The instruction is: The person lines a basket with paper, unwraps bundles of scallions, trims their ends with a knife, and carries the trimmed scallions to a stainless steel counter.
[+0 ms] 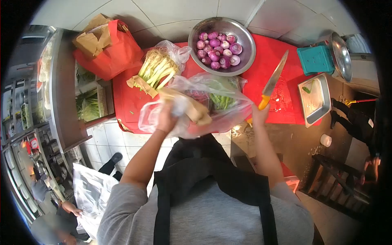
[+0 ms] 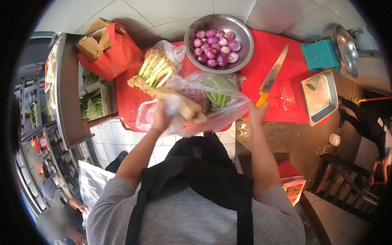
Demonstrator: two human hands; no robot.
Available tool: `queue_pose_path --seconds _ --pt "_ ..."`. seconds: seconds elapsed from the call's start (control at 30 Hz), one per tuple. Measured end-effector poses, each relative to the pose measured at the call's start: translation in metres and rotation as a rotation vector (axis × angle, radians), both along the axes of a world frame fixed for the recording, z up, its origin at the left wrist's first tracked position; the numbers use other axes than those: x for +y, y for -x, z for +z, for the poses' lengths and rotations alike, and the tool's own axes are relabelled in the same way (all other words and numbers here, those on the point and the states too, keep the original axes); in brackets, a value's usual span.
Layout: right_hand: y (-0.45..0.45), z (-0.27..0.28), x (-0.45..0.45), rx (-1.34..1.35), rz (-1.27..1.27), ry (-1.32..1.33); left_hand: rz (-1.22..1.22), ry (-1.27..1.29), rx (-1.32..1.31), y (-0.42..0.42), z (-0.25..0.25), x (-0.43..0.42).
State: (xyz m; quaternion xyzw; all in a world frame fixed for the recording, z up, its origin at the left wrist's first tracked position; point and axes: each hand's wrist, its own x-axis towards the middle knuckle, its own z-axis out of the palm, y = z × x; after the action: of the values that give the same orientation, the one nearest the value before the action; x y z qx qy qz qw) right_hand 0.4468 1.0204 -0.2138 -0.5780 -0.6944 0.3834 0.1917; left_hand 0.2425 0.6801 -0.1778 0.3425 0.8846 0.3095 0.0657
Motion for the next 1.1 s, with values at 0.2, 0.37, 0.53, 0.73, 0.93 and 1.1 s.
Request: queue_pose_path --seconds 0.2,0.37,0.53,0.73,0.93,1.1 --pt "-0.001 -0.059 0.050 -0.139 0.218 -0.125 0.532 -0.328 -0.471 0.075 0.065 -0.069" --pt "0.055 0.045 -0.002 0.014 0.419 -0.608 -0.071 0.733 -0.229 0.036 0.053 -0.078" --pt "0.091 0.037 -0.114 0.225 1.271 -0.118 -0.412 0.874 -0.469 -0.014 0.020 -0.022" --pt "0.136 0.029 -0.134 -0.631 0.866 -0.144 -0.351 0.787 -0.354 -0.009 -0.005 -0.025" --pt "0.135 -0.018 -0.115 -0.406 1.131 -0.394 -0.335 0.709 -0.274 -0.001 0.011 -0.041" --pt "0.155 0.055 -0.139 -0.306 1.084 -0.090 -0.381 0.695 -0.258 0.007 0.016 -0.049"
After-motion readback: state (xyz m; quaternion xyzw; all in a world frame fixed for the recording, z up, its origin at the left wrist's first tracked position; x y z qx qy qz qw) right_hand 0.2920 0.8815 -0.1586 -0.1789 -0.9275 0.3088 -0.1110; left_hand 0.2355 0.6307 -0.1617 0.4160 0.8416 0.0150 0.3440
